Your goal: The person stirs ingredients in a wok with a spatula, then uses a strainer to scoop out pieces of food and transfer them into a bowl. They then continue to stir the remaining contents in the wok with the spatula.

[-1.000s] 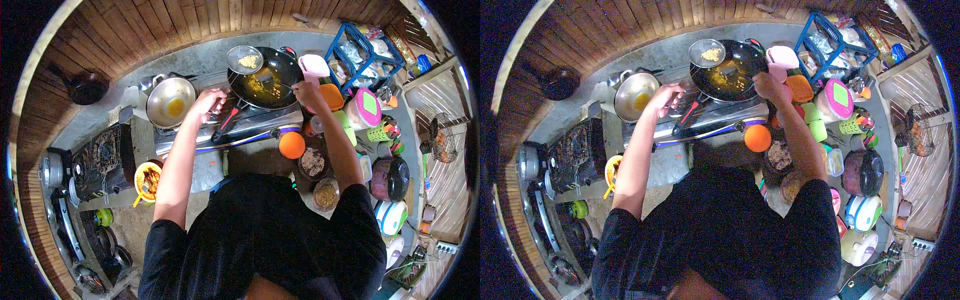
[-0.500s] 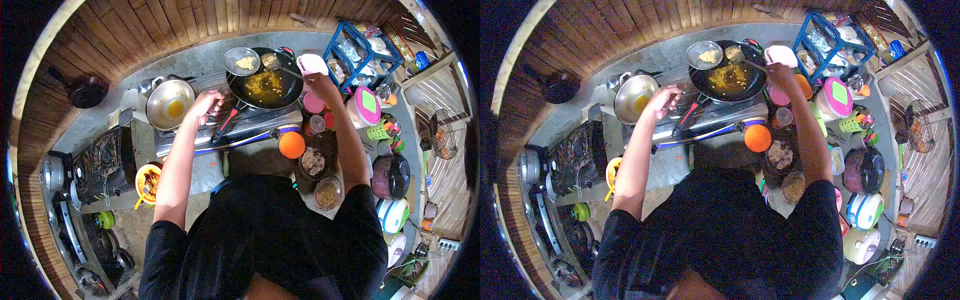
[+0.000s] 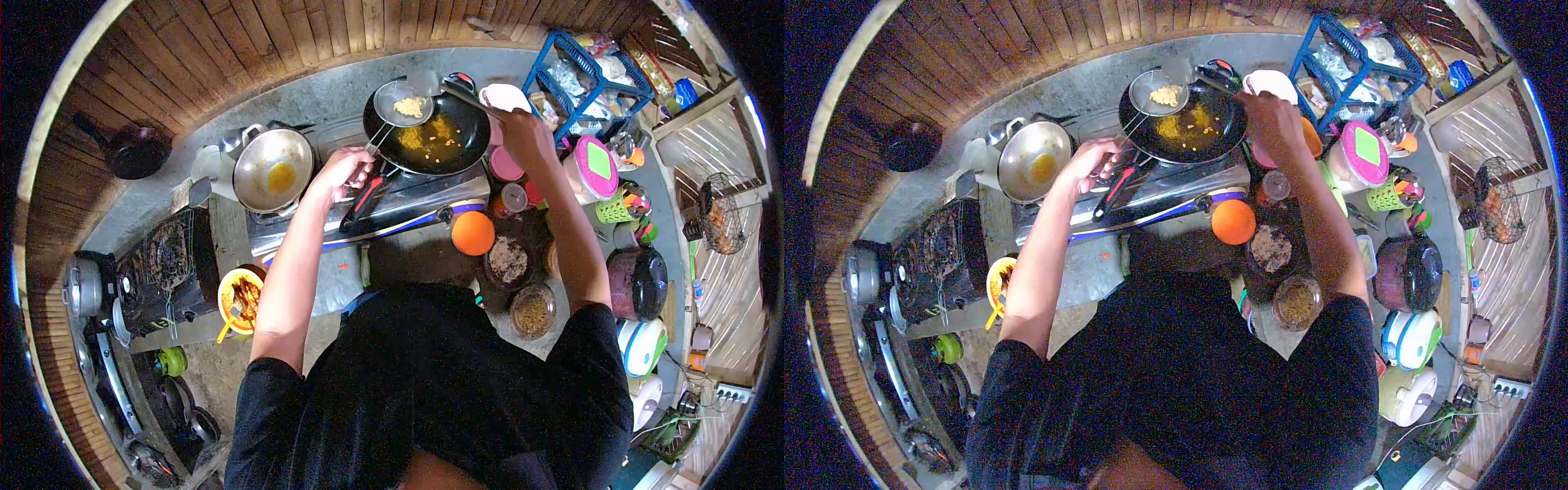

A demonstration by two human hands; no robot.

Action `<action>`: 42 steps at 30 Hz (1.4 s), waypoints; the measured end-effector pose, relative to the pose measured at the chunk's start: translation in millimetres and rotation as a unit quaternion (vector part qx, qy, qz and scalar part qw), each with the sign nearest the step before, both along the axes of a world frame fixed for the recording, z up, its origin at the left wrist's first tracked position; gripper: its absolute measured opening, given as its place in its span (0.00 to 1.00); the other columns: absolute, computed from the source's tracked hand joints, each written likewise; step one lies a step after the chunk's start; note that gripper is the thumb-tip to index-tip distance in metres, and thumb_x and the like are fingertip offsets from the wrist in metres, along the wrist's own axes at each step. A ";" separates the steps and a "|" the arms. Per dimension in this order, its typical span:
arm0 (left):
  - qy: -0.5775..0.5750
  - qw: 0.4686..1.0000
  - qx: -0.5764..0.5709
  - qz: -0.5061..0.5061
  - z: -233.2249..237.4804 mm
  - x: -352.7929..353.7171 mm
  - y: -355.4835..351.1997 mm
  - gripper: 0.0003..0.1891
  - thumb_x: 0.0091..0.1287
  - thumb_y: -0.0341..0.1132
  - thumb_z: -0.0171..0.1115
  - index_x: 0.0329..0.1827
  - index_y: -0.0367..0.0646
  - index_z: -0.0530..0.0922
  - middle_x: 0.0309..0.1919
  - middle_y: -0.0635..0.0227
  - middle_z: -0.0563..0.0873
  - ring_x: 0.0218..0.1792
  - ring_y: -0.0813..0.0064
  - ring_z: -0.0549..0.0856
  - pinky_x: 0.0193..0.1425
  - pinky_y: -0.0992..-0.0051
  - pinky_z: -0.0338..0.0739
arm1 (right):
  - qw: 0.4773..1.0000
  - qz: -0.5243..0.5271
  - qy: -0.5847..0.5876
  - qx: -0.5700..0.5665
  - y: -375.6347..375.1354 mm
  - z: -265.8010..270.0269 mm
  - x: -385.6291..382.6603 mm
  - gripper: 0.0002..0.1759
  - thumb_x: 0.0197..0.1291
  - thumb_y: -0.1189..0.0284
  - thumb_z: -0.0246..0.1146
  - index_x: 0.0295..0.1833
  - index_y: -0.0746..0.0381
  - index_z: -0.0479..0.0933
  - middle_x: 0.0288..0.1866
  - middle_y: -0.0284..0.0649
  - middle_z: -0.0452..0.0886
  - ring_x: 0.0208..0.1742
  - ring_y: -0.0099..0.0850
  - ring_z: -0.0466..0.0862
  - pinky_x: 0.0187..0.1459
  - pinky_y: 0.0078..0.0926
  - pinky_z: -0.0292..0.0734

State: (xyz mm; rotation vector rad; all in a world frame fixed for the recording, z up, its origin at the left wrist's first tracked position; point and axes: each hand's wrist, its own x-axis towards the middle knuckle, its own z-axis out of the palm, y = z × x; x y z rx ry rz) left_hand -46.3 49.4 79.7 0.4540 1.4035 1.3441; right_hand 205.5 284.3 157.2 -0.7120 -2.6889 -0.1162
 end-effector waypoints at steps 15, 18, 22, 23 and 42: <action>0.013 1.000 -0.010 0.016 1.0 -8.4 -7.3 0.04 0.62 0.31 0.59 0.30 0.47 0.72 0.20 0.76 0.75 0.18 0.85 0.70 0.19 0.81 0.61 | 0.975 -0.005 -0.177 -0.134 71.5 22.9 21.5 0.13 0.51 0.72 0.63 0.43 0.60 0.85 0.38 0.50 0.85 0.40 0.46 0.86 0.40 0.37 0.80; 0.017 1.000 -0.006 0.014 2.6 -7.0 -7.5 0.04 0.62 0.31 0.58 0.31 0.47 0.72 0.20 0.76 0.75 0.18 0.85 0.70 0.19 0.81 0.61 | 0.963 0.036 -0.236 -0.127 86.0 17.9 12.3 0.11 0.47 0.70 0.61 0.34 0.64 0.83 0.37 0.52 0.85 0.42 0.48 0.86 0.41 0.42 0.80; 0.024 1.000 -0.003 0.009 2.0 -9.1 -6.8 0.03 0.62 0.31 0.58 0.32 0.46 0.73 0.20 0.76 0.75 0.17 0.85 0.70 0.18 0.81 0.60 | 0.967 0.134 -0.164 -0.143 143.0 -41.5 9.7 0.11 0.48 0.69 0.62 0.36 0.63 0.84 0.36 0.51 0.85 0.40 0.47 0.86 0.41 0.39 0.80; 0.025 1.000 -0.003 0.010 2.6 -8.8 -7.1 0.03 0.62 0.31 0.58 0.32 0.46 0.73 0.20 0.76 0.75 0.17 0.85 0.70 0.18 0.81 0.60 | 0.954 0.175 -0.165 -0.181 150.8 -48.4 8.5 0.12 0.50 0.69 0.62 0.38 0.61 0.86 0.38 0.50 0.85 0.40 0.45 0.86 0.43 0.37 0.80; 0.012 1.000 0.002 0.018 2.2 -12.9 -10.2 0.06 0.63 0.31 0.58 0.41 0.43 0.76 0.21 0.76 0.76 0.19 0.85 0.71 0.19 0.82 0.63 | 0.959 0.103 -0.258 -0.051 19.5 -72.2 -27.2 0.12 0.58 0.66 0.60 0.38 0.62 0.84 0.37 0.51 0.84 0.40 0.49 0.84 0.48 0.44 0.78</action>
